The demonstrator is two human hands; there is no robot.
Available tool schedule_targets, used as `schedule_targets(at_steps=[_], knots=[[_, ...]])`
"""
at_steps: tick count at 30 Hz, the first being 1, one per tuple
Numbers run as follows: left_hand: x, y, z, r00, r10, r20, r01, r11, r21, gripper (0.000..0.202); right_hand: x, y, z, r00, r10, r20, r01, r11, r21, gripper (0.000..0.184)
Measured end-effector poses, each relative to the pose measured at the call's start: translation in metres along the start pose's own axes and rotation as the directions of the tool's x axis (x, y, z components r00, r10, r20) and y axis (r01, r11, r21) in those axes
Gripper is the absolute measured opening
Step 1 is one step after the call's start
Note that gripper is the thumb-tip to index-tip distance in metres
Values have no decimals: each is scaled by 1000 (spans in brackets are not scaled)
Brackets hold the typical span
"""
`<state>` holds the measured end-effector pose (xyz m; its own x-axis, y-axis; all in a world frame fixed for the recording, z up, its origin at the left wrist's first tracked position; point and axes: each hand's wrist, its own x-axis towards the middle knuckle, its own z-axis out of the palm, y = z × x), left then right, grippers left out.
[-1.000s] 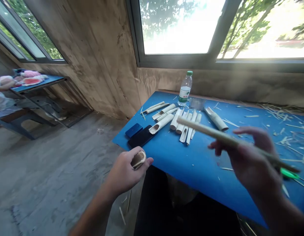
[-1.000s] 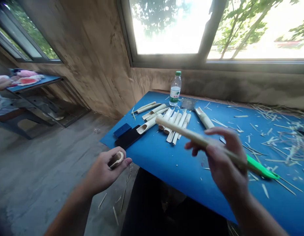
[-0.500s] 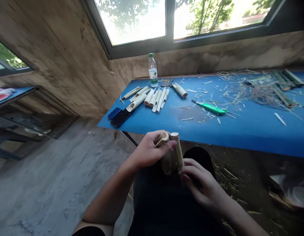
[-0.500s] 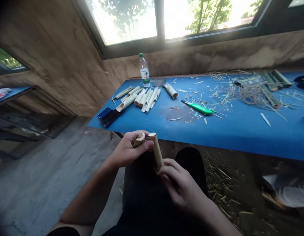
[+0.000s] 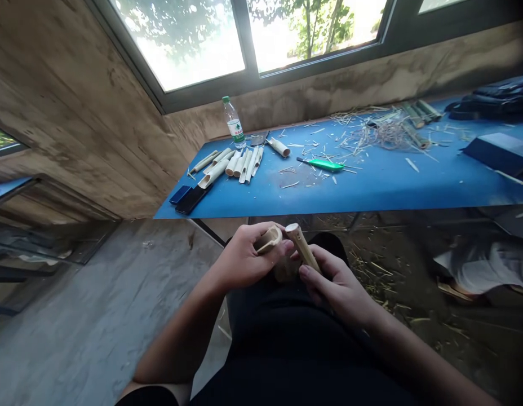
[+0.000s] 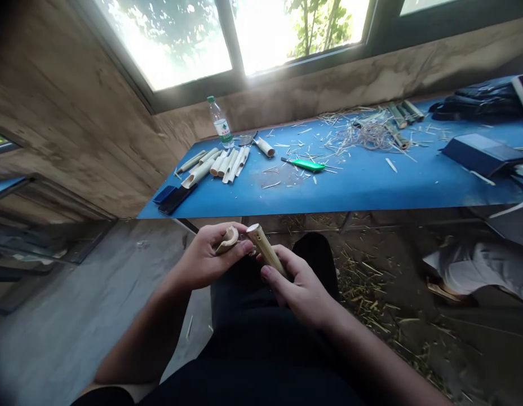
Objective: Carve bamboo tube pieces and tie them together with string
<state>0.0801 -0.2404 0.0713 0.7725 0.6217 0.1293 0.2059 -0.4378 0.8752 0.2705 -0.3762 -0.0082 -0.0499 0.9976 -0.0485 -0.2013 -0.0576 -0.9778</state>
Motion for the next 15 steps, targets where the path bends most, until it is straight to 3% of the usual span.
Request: schedule_targets(at_steps=[5, 7, 9, 12, 15], knots=[[-1, 1, -4, 999, 0, -46, 2, 999, 43, 27, 3, 2, -2, 999, -4, -49, 0, 997, -78, 32], [-2, 0, -9, 998, -5, -70, 10, 997, 79, 25, 10, 2, -11, 993, -80, -86, 56, 965, -254, 30], [-4, -5, -17, 995, -12, -101, 24, 993, 118, 23, 22, -2, -27, 971, -180, -157, 82, 868, -489, 29], [-7, -19, -36, 984, -30, -177, 57, 987, 148, 21, 59, -18, -57, 951, -213, -223, -11, 699, -715, 33], [-6, -38, -59, 965, -61, -257, 101, 984, 147, 20, 123, -43, -75, 979, -128, -159, -32, 673, -739, 44]])
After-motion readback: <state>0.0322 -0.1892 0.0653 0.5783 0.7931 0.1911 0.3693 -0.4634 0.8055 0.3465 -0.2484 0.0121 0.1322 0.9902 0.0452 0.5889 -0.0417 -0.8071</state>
